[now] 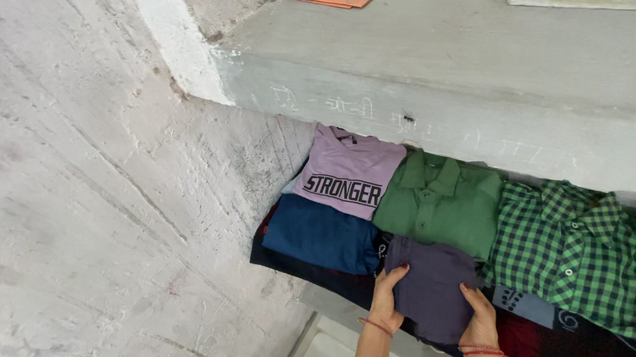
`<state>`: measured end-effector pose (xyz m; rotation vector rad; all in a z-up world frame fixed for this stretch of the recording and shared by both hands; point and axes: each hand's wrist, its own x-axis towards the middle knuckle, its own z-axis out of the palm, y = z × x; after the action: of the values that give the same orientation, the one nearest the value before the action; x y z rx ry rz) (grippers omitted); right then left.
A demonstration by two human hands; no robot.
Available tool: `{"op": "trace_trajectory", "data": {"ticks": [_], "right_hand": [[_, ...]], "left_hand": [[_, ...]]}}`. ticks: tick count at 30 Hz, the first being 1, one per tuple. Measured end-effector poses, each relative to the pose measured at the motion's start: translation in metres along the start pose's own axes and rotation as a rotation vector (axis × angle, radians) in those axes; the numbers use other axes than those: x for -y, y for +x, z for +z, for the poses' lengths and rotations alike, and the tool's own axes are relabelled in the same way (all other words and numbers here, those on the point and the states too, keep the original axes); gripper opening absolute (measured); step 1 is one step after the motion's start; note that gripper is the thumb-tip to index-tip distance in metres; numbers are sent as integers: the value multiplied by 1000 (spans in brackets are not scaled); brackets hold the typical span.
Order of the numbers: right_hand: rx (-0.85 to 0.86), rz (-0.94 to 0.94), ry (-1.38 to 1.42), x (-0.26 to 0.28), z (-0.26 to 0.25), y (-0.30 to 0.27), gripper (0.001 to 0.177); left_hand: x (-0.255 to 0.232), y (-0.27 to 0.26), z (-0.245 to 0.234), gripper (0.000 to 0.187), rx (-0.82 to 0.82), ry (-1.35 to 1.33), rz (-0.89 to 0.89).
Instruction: The person takes folded clothes one by one from a shelf and places them on a bed. The items handled include a teal shirt, dark blue shorts, blue jeans, a lavender t-shirt, light blue jeans, a green shirt, black pants, a green checkered shirt, a white shirt, brown shorts, and a dark blue t-shirt.
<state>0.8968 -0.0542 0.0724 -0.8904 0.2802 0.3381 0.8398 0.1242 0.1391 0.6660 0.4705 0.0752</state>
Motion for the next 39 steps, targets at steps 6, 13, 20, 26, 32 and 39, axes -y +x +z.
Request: {"op": "trace_trajectory", "data": {"ticks": [6, 13, 20, 26, 32, 39], "right_hand": [[109, 42, 79, 4, 12, -19, 54], [194, 50, 69, 5, 31, -8, 57], [351, 160, 26, -1, 59, -19, 57], [489, 239, -48, -15, 86, -46, 53], [572, 316, -143, -37, 99, -65, 47], [776, 411, -151, -82, 124, -119, 43]], "left_hand": [[0, -20, -2, 53, 118, -88, 88], [-10, -46, -4, 52, 16, -168, 204], [-16, -87, -15, 52, -111, -244, 371], [-13, -128, -32, 49, -217, -313, 540], [-3, -170, -47, 44, -327, -382, 694], [-3, -240, -75, 41, -481, -431, 817]]}}
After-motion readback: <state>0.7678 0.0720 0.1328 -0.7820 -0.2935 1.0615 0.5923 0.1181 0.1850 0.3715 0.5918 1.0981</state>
